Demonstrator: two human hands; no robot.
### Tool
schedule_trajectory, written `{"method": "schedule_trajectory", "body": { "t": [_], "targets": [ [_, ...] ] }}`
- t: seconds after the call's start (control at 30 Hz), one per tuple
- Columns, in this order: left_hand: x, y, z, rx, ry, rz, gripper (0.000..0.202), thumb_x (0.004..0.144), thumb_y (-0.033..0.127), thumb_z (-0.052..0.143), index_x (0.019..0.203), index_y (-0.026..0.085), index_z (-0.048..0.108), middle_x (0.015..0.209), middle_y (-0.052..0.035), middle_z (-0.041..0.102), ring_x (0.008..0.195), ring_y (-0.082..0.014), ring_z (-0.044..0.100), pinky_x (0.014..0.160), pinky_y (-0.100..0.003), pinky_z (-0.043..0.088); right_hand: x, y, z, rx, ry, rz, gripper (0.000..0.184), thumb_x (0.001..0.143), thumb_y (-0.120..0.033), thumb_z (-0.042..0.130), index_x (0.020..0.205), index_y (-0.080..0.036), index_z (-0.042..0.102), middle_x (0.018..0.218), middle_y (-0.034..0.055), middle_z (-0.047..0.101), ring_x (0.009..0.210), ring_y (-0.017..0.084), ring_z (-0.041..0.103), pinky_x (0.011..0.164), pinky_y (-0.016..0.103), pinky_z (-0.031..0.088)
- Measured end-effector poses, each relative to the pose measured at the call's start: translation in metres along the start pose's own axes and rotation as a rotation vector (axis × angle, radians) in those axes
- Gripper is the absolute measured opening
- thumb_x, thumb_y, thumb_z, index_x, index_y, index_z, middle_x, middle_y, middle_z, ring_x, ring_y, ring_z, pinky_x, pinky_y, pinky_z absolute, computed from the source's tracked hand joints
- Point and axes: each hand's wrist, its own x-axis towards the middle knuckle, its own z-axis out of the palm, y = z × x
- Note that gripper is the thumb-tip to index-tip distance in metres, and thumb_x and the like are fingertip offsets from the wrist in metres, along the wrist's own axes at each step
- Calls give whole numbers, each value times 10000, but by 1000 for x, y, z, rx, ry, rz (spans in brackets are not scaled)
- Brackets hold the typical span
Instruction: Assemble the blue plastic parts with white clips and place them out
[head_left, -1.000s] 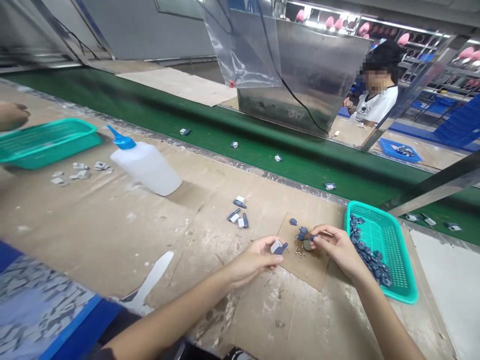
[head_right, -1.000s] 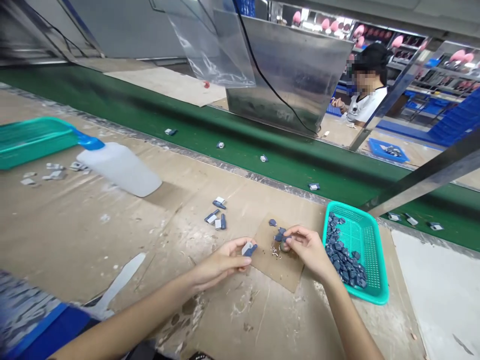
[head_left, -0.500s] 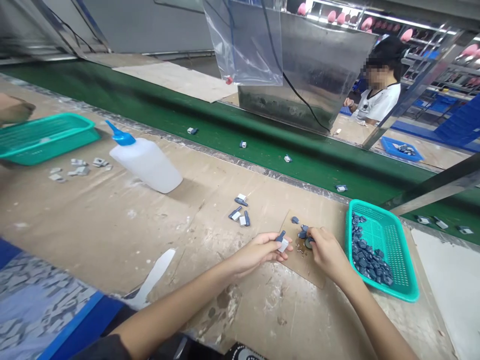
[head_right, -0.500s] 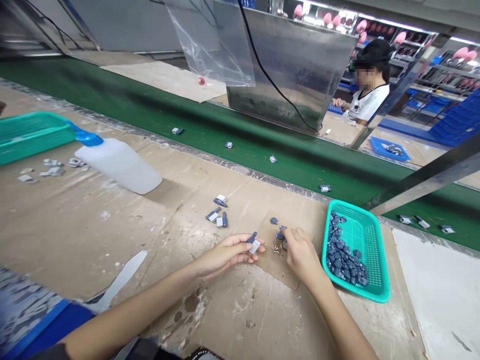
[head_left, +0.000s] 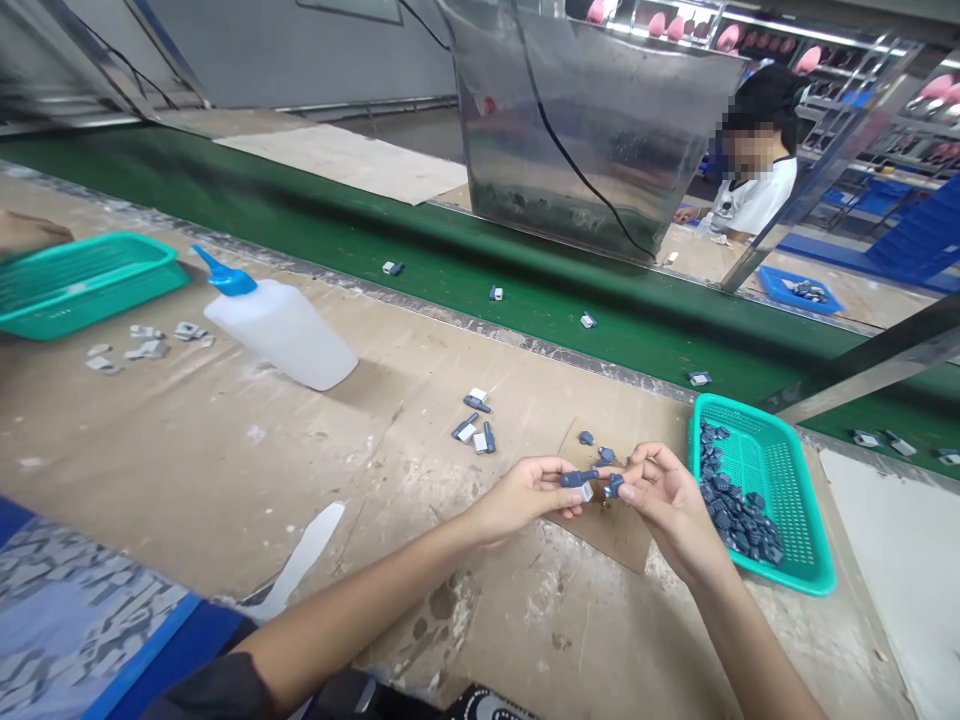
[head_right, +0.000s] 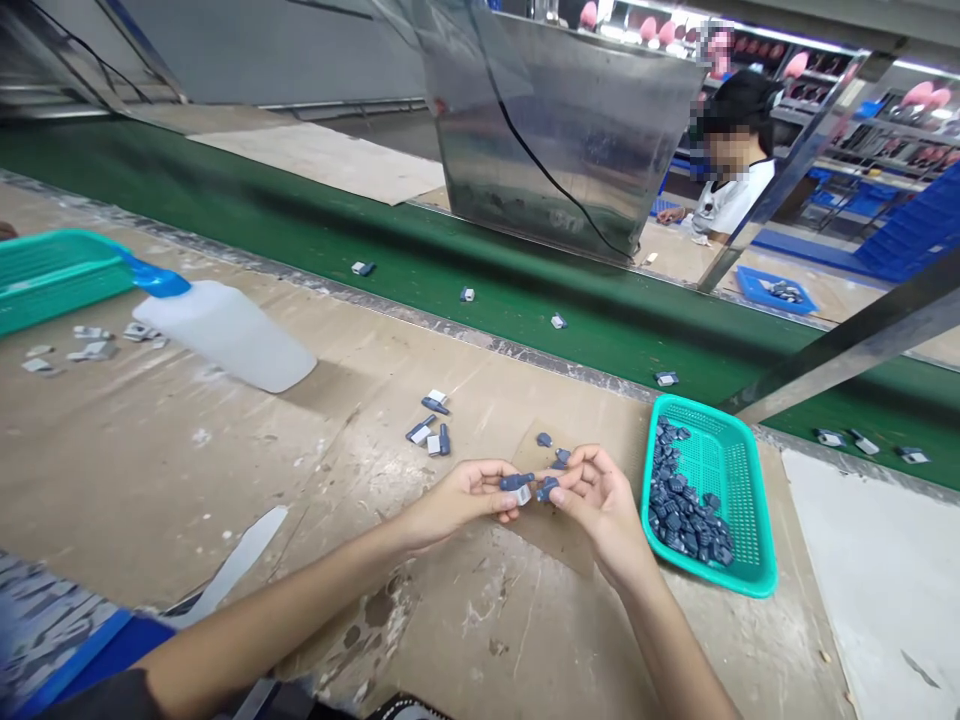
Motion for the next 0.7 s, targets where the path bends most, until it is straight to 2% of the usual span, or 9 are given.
{"method": "schedule_trajectory", "body": {
  "t": [0.2, 0.43, 0.53, 0.7],
  "targets": [
    [-2, -1, 3, 25, -18, 30, 219, 640, 254, 682, 775, 110, 589, 624, 6, 585, 594, -88, 535, 636, -238, 419, -1, 7, 6, -5, -3, -8, 316, 668, -217, 701, 821, -214, 425, 655, -61, 527, 789, 126, 609, 734, 223, 444],
    [-9, -5, 11, 20, 53, 55, 200, 624, 226, 685, 740, 111, 569, 635, 14, 584, 596, -89, 532, 620, -231, 413, -7, 14, 12, -77, 24, -40, 296, 683, -217, 686, 821, -217, 425, 657, -60, 542, 732, 102, 603, 693, 198, 459],
    [-12, -10, 16, 29, 98, 98, 189, 628, 216, 677, 744, 113, 568, 766, -23, 632, 663, -99, 559, 653, -234, 423, -13, 18, 14, -119, 78, -77, 281, 683, -212, 684, 821, -218, 440, 661, -49, 561, 714, 106, 604, 702, 214, 474],
    [-20, -9, 23, 80, 106, 185, 193, 651, 214, 653, 798, 110, 583, 906, -72, 645, 759, -130, 588, 698, -250, 446, -24, 18, 15, -172, 106, -83, 249, 690, -228, 676, 845, -203, 482, 685, -2, 589, 837, 177, 616, 748, 285, 493]
  ]
}}
